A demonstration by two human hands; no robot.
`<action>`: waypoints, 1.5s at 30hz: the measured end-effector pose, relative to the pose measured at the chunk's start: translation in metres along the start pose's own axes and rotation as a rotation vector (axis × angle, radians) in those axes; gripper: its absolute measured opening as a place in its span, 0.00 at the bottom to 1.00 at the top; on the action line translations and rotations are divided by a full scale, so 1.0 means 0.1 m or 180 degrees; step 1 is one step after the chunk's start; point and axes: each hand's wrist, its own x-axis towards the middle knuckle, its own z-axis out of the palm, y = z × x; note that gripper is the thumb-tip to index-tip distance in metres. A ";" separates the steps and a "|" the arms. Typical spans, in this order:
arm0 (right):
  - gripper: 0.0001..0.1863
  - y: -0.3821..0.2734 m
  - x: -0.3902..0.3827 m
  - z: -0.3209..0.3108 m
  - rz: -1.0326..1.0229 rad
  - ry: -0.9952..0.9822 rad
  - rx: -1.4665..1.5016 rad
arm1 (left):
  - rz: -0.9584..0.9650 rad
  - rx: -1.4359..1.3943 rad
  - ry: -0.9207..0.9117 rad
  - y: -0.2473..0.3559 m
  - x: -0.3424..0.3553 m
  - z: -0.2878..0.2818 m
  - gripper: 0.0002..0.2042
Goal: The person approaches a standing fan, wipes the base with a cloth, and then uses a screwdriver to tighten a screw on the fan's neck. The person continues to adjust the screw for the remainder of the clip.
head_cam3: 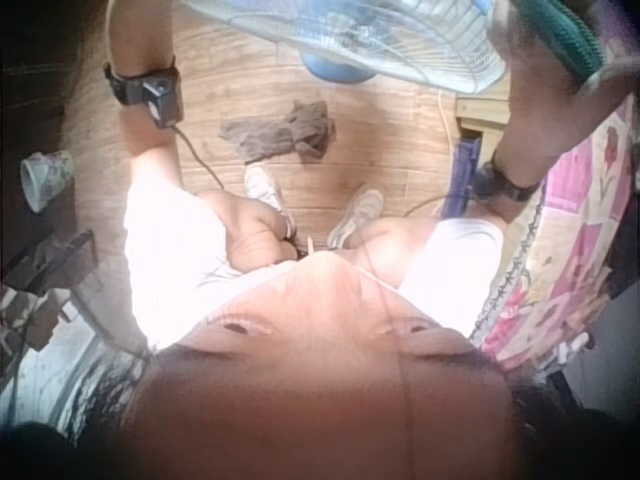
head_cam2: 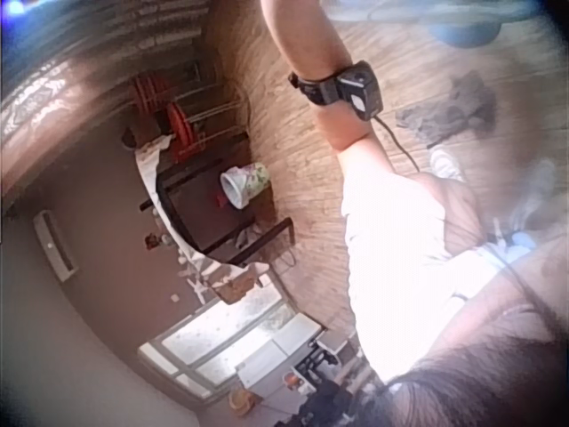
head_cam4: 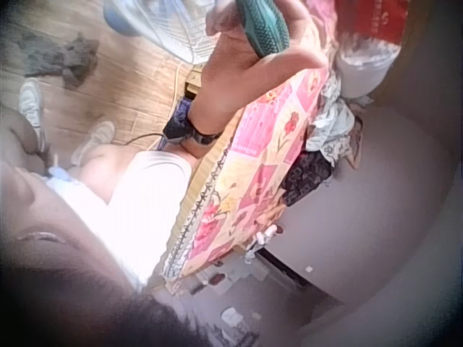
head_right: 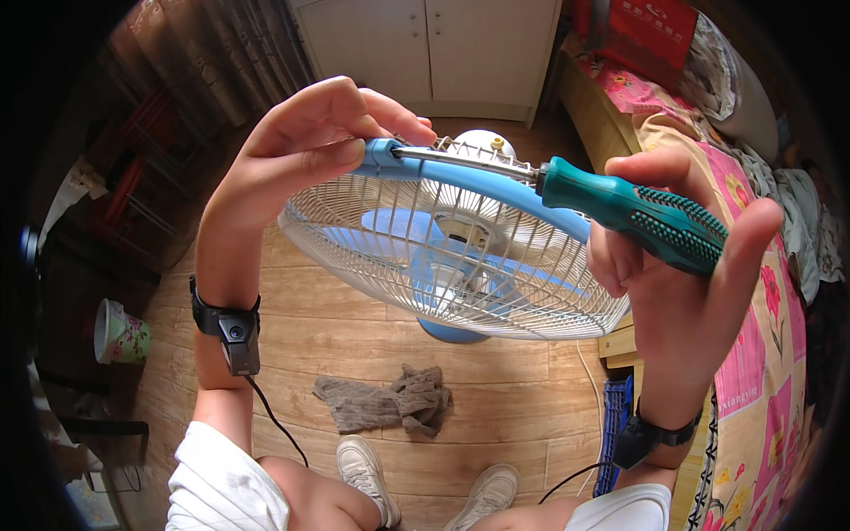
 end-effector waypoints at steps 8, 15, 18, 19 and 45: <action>0.41 -0.13 -0.02 0.09 0.0463 0.0640 -0.0849 | -0.0039 0.0045 0.0032 0.01 0.00 0.01 0.04; 0.28 -0.10 -0.04 -0.17 0.0841 0.1309 -0.1582 | -0.0042 0.0061 0.0019 0.00 0.00 -0.01 0.05; 0.26 -0.12 -0.05 -0.19 0.0736 0.1607 -0.2238 | -0.0043 0.0043 0.0041 -0.01 -0.01 -0.01 0.06; 0.25 -0.13 -0.05 -0.19 0.0605 0.1549 -0.2496 | -0.0043 0.0055 0.0042 0.00 -0.01 -0.01 0.06; 0.25 -0.22 -0.01 -0.39 -0.2176 -0.0584 -0.4102 | -0.0105 0.0160 0.0048 0.01 0.01 -0.03 0.09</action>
